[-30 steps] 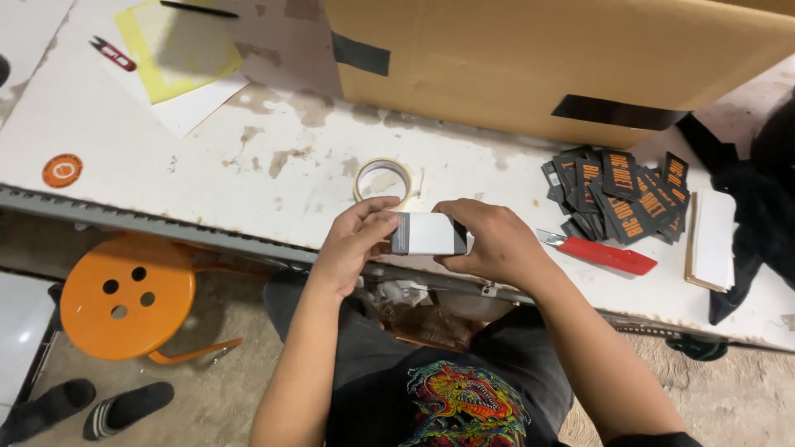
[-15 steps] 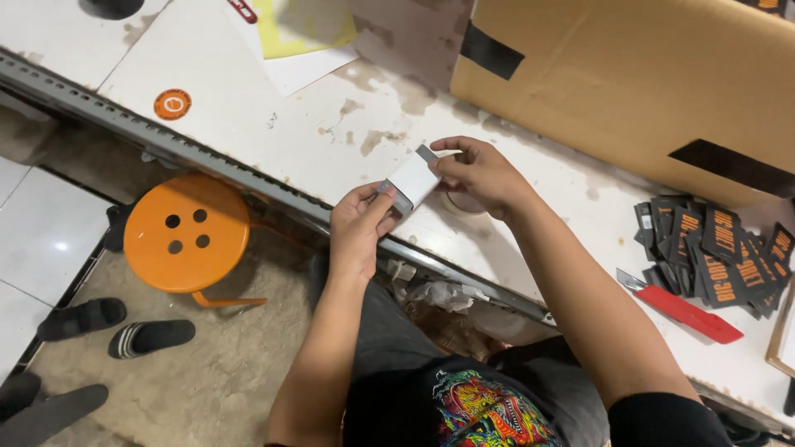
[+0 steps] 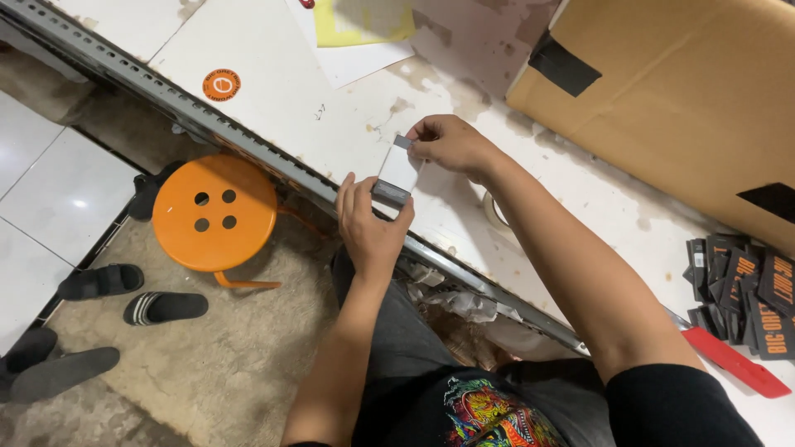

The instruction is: The person assembles small card packages by wrapping a white paper band around a stack of black cards and securing it with tape. They then place the finished package on the table and continue to handle additional cards, arranging them into small stacks.

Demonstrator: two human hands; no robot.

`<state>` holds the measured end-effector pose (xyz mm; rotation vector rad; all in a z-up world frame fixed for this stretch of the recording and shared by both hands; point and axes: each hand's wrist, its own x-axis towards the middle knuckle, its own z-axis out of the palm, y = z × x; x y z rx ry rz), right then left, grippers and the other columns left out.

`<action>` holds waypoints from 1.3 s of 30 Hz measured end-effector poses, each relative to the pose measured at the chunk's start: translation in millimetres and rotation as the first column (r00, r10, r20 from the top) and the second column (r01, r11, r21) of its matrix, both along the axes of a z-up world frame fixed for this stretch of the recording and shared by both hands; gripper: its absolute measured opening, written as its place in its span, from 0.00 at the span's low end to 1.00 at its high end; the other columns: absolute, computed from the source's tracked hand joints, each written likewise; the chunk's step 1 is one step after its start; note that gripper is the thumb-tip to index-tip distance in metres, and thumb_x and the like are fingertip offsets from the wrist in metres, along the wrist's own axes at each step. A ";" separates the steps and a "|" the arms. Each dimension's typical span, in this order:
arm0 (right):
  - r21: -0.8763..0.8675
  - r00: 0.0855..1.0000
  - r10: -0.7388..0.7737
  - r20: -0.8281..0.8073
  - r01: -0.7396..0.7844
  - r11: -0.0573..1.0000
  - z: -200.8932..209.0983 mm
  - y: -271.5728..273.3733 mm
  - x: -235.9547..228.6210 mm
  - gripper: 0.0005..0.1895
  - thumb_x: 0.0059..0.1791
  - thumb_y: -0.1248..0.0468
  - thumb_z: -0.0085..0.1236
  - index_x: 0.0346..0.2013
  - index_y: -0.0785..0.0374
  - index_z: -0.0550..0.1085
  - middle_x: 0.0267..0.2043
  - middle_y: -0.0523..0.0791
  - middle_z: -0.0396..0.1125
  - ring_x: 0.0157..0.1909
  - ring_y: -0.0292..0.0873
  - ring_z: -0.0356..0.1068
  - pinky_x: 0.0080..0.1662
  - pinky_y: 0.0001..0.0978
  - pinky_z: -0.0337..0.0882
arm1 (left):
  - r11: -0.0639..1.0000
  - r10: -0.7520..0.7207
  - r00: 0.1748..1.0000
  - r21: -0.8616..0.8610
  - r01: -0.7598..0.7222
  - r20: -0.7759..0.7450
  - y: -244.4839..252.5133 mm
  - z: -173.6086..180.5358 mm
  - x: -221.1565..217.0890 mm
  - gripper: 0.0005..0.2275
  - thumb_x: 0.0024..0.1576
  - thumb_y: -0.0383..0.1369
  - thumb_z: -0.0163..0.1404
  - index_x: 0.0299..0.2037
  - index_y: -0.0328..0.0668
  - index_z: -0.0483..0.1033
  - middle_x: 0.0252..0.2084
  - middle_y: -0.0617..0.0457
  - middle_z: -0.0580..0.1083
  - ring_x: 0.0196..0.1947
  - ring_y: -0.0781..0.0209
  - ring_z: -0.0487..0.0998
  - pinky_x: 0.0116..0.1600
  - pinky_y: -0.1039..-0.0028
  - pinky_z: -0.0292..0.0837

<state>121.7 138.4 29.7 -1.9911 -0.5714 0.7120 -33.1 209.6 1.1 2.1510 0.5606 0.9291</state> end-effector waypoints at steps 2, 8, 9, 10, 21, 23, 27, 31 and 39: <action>-0.108 0.995 0.022 0.101 -0.011 0.994 -1.7 3.7 -1.2 0.12 0.36 0.63 0.53 0.32 0.63 0.72 0.27 0.45 0.64 0.31 0.40 0.65 0.34 0.31 0.67 | 1.000 -0.018 1.000 -0.011 0.018 -0.016 1.3 2.2 -0.1 0.19 0.39 0.28 0.57 0.39 0.32 0.66 0.36 0.45 0.67 0.52 0.42 0.63 0.53 0.53 0.59; -0.274 0.922 0.104 0.373 0.003 0.962 10.1 0.0 -3.8 0.14 0.36 0.62 0.53 0.35 0.63 0.72 0.31 0.49 0.66 0.38 0.47 0.65 0.38 0.35 0.67 | 0.993 -0.092 0.994 -0.073 0.088 -0.057 2.5 6.8 -1.0 0.24 0.38 0.27 0.56 0.45 0.29 0.63 0.40 0.42 0.66 0.55 0.41 0.59 0.54 0.50 0.57; -0.216 0.956 0.049 0.290 0.016 0.976 10.5 -2.0 -5.1 0.15 0.38 0.63 0.51 0.38 0.64 0.71 0.33 0.49 0.66 0.38 0.47 0.67 0.39 0.37 0.68 | 0.992 -0.101 0.993 -0.087 0.096 -0.055 2.3 7.9 -1.9 0.26 0.38 0.27 0.57 0.47 0.28 0.62 0.41 0.40 0.65 0.55 0.40 0.58 0.54 0.49 0.55; -0.216 0.956 0.047 0.289 0.018 0.976 9.4 -3.6 -4.1 0.15 0.38 0.63 0.51 0.38 0.64 0.71 0.33 0.49 0.66 0.38 0.47 0.67 0.39 0.37 0.68 | 0.991 -0.103 0.993 -0.088 0.098 -0.056 3.2 6.2 -0.8 0.26 0.38 0.27 0.57 0.47 0.28 0.62 0.41 0.40 0.65 0.55 0.40 0.58 0.54 0.49 0.55; -0.088 0.943 0.046 0.331 -0.017 0.996 29.9 -17.9 -22.6 0.15 0.41 0.72 0.46 0.43 0.69 0.70 0.34 0.55 0.68 0.38 0.54 0.69 0.43 0.40 0.67 | 0.989 -0.086 0.996 -0.122 0.088 0.025 4.9 -2.8 -9.4 0.32 0.40 0.29 0.60 0.55 0.28 0.57 0.45 0.42 0.69 0.55 0.46 0.61 0.53 0.56 0.60; -0.083 0.941 0.043 0.337 -0.015 0.996 29.9 -20.2 -23.7 0.16 0.42 0.71 0.46 0.44 0.69 0.69 0.34 0.55 0.68 0.38 0.53 0.69 0.43 0.41 0.67 | 0.990 -0.080 0.996 -0.111 0.083 0.033 4.6 -4.7 -8.4 0.32 0.40 0.28 0.59 0.55 0.28 0.57 0.44 0.41 0.70 0.54 0.46 0.62 0.52 0.56 0.61; -0.096 0.931 0.049 0.363 -0.015 0.995 22.8 -19.7 -20.3 0.17 0.43 0.70 0.45 0.47 0.68 0.67 0.35 0.55 0.68 0.39 0.52 0.69 0.43 0.41 0.67 | 0.993 -0.057 0.998 -0.098 0.059 0.022 2.1 -2.1 -7.8 0.32 0.39 0.28 0.60 0.55 0.30 0.58 0.45 0.42 0.70 0.53 0.48 0.64 0.52 0.57 0.62; -0.093 0.930 0.054 0.363 -0.022 0.995 22.6 -21.1 -19.8 0.18 0.43 0.71 0.45 0.48 0.67 0.66 0.35 0.55 0.67 0.39 0.53 0.68 0.43 0.42 0.66 | 0.993 -0.059 0.998 -0.103 0.063 0.038 1.4 -3.8 -7.2 0.31 0.40 0.28 0.59 0.54 0.30 0.59 0.46 0.41 0.69 0.54 0.48 0.64 0.52 0.57 0.61; 0.019 0.898 -0.044 0.437 0.040 0.999 25.7 -25.2 -24.3 0.17 0.44 0.73 0.41 0.47 0.71 0.66 0.37 0.58 0.66 0.41 0.54 0.68 0.42 0.43 0.67 | 0.996 -0.051 0.998 -0.075 0.054 0.030 -0.1 -4.8 -5.6 0.36 0.36 0.31 0.61 0.55 0.29 0.56 0.43 0.43 0.69 0.53 0.47 0.64 0.52 0.55 0.60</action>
